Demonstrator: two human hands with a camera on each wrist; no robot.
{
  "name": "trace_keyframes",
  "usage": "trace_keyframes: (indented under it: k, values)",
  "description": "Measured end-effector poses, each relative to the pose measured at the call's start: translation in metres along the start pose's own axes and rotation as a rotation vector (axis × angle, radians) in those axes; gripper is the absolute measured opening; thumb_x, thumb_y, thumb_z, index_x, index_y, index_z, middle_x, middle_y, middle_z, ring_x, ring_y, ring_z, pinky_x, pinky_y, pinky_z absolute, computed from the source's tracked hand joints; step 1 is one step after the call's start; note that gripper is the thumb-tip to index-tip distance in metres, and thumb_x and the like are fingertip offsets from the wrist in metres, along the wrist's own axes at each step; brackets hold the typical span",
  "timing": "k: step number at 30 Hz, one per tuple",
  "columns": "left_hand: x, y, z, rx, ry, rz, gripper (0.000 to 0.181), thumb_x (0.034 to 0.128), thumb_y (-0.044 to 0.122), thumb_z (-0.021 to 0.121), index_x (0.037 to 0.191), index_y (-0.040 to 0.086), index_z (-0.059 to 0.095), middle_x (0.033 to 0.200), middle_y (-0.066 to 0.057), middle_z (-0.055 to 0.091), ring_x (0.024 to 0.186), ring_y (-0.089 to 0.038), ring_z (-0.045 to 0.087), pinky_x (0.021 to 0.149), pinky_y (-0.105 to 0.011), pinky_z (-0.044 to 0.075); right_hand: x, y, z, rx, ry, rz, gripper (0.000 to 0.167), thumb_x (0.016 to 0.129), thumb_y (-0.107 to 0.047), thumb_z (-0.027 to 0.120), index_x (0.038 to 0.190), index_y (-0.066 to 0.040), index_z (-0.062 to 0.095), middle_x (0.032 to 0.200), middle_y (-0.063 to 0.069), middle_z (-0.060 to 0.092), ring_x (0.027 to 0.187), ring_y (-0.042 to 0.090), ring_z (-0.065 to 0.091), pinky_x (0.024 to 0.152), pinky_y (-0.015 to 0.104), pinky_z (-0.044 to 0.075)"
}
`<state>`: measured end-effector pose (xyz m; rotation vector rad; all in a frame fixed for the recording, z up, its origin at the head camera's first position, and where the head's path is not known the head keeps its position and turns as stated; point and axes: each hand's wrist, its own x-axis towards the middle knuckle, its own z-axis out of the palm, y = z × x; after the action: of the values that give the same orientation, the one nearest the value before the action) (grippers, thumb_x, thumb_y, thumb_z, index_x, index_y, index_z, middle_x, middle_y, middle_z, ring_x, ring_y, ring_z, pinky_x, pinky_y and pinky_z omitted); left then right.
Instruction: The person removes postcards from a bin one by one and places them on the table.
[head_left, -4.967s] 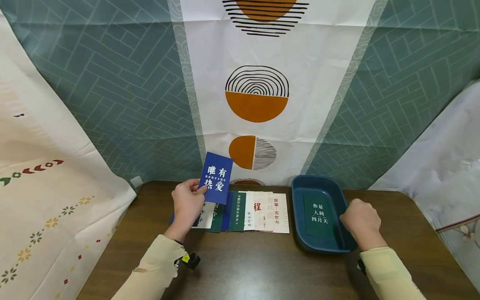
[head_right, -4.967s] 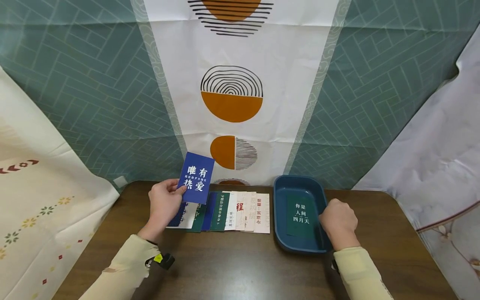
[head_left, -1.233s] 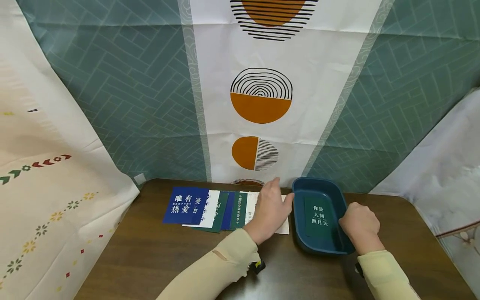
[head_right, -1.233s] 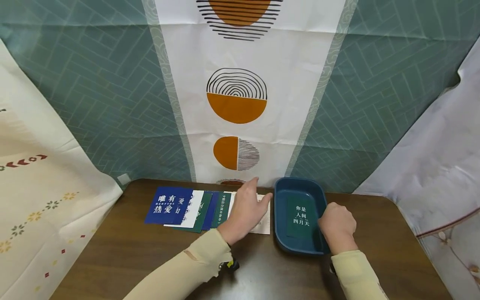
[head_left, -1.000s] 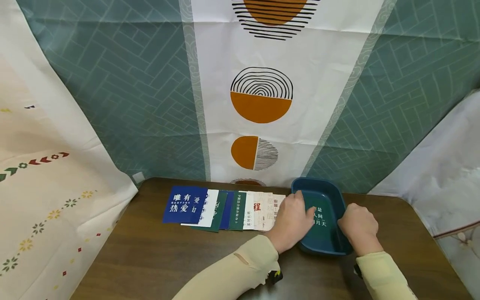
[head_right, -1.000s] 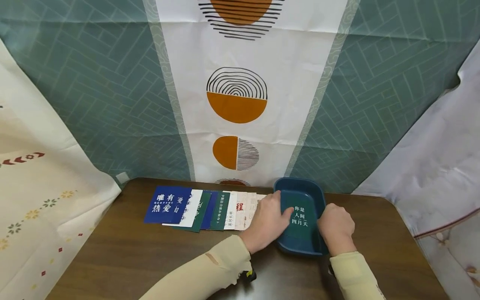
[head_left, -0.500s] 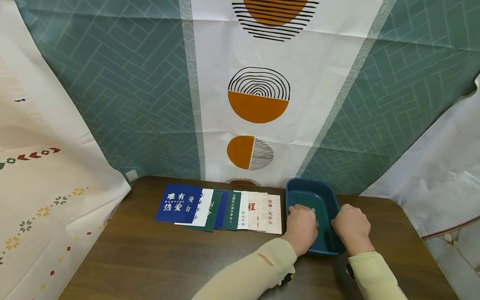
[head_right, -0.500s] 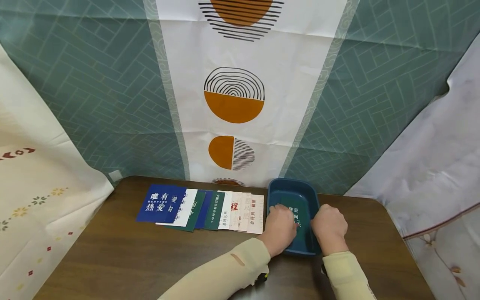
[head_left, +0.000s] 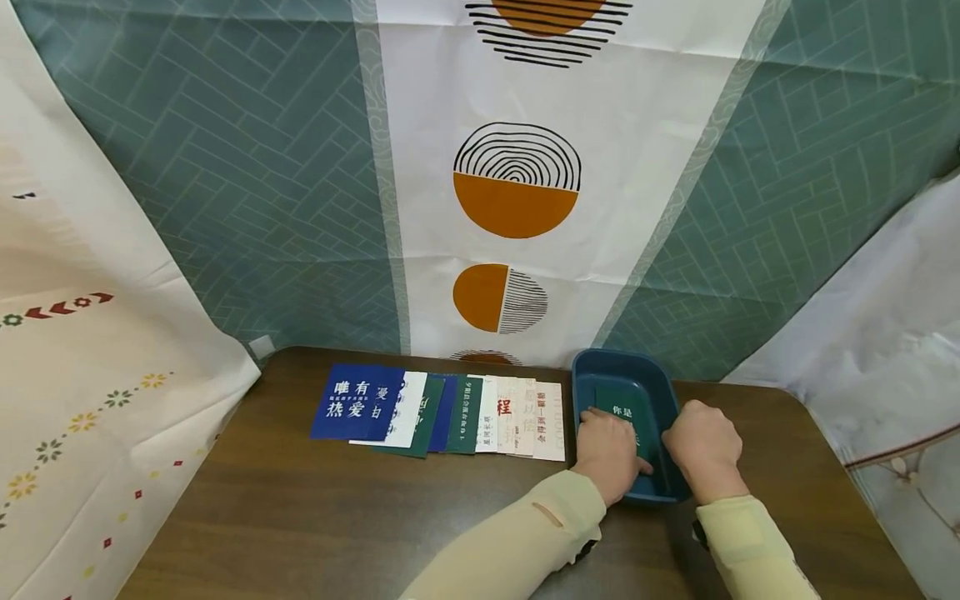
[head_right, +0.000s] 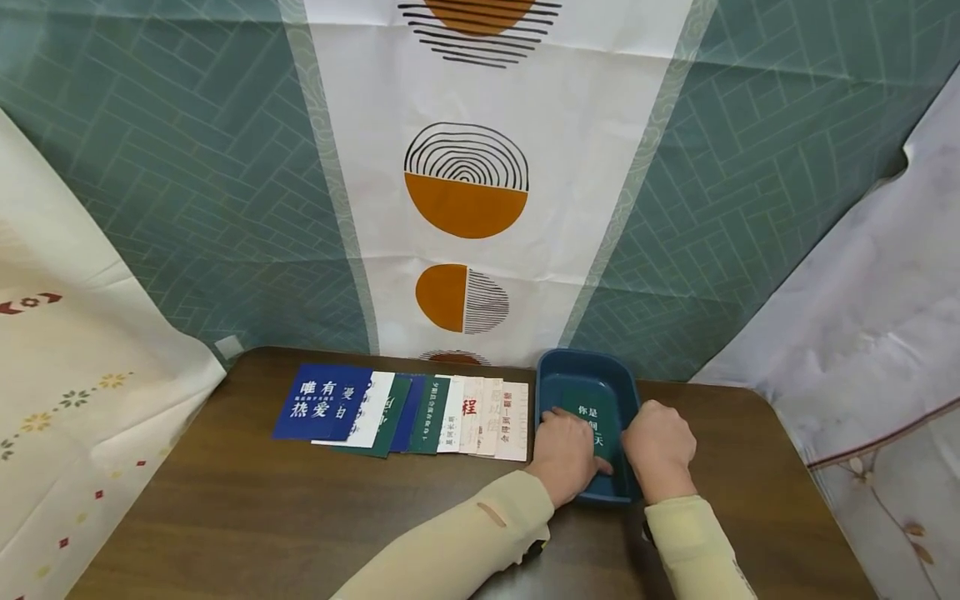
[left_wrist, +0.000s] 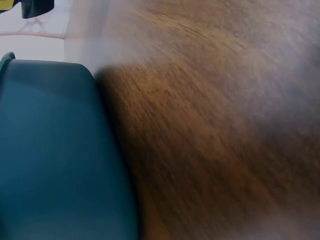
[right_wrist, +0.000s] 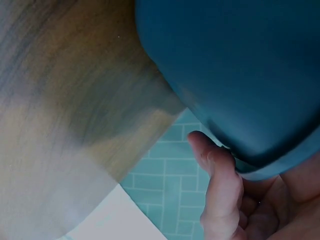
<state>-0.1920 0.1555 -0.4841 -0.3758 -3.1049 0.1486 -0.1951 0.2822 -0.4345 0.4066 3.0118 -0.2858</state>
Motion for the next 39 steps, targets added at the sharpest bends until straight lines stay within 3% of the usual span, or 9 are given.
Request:
trace_keyframes:
  k: [7,10,15,20,24,28,33,39]
  values:
    - [0.0047,0.0048,-0.0013,0.016,-0.074,-0.025,0.085,0.0619,0.082,0.055,0.122,0.022,0.062,0.128,-0.003,0.060,0.116,-0.020,0.057,0.091,-0.025,0.049,0.0021,0.0007,0.0010,-0.005,-0.005,0.005,0.029,0.078,-0.019,0.059,0.088,0.008,0.061,0.086,0.033,0.062,0.065,0.039,0.059,0.042,0.046,0.043]
    - [0.0042,0.0054,-0.0011,0.008,-0.079,-0.035,0.080,0.0642,0.077,0.060,0.122,0.022,0.062,0.128,-0.002,0.059,0.114,-0.020,0.057,0.090,-0.024,0.049,0.0014,0.0009,0.0018,-0.005,-0.011,0.006,0.029,0.078,-0.019,0.059,0.088,0.008,0.061,0.086,0.033,0.062,0.065,0.040,0.059,0.043,0.045,0.043]
    - [0.0029,0.0058,-0.0001,0.023,-0.029,-0.040,0.074,0.0664,0.068,0.068,0.120,0.017,0.062,0.122,-0.003,0.061,0.106,-0.020,0.058,0.089,-0.026,0.047,0.0004,-0.0002,0.0017,-0.004,-0.005,0.010,0.031,0.078,-0.020,0.060,0.090,0.009,0.062,0.089,0.034,0.062,0.067,0.041,0.060,0.043,0.046,0.043]
    - [0.0026,0.0047,0.0001,0.036,0.052,-0.083,0.066,0.0724,0.053,0.069,0.120,0.009,0.059,0.113,-0.004,0.062,0.099,-0.018,0.056,0.084,-0.025,0.048,0.0005,-0.0019,0.0006,-0.007,0.005,0.006,0.031,0.078,-0.020,0.059,0.090,0.009,0.062,0.088,0.034,0.062,0.066,0.041,0.060,0.043,0.047,0.043]
    - [0.0031,0.0025,0.0001,-0.009,0.068,-0.119,0.078,0.0709,0.053,0.070,0.129,0.004,0.052,0.117,-0.006,0.058,0.101,-0.018,0.053,0.080,-0.021,0.050,0.0007,-0.0034,0.0009,-0.009,0.002,0.011,0.032,0.079,-0.020,0.059,0.092,0.009,0.062,0.088,0.034,0.062,0.067,0.041,0.060,0.043,0.047,0.044]
    - [0.0017,0.0017,-0.0007,-0.073,0.117,-0.134,0.084,0.0667,0.052,0.075,0.130,0.002,0.050,0.108,-0.008,0.053,0.094,-0.015,0.053,0.074,-0.018,0.052,0.0010,-0.0034,0.0005,-0.004,0.002,0.016,0.033,0.079,-0.020,0.059,0.092,0.010,0.061,0.088,0.034,0.062,0.066,0.041,0.060,0.042,0.047,0.044]
    - [0.0010,0.0012,-0.0024,-0.093,0.175,-0.137,0.077,0.0717,0.047,0.074,0.129,0.002,0.051,0.104,-0.006,0.059,0.087,-0.011,0.061,0.069,-0.019,0.054,0.0014,-0.0031,-0.0003,0.002,0.012,0.015,0.032,0.079,-0.021,0.059,0.090,0.009,0.061,0.086,0.033,0.062,0.064,0.039,0.059,0.041,0.046,0.043]
    - [0.0019,-0.0017,-0.0061,-0.170,0.176,-0.112,0.066,0.0718,0.040,0.077,0.122,0.002,0.056,0.097,-0.003,0.067,0.076,-0.009,0.067,0.061,-0.022,0.055,0.0011,-0.0016,0.0006,0.002,0.000,0.024,0.033,0.079,-0.021,0.058,0.092,0.010,0.061,0.088,0.033,0.062,0.065,0.039,0.059,0.043,0.046,0.044]
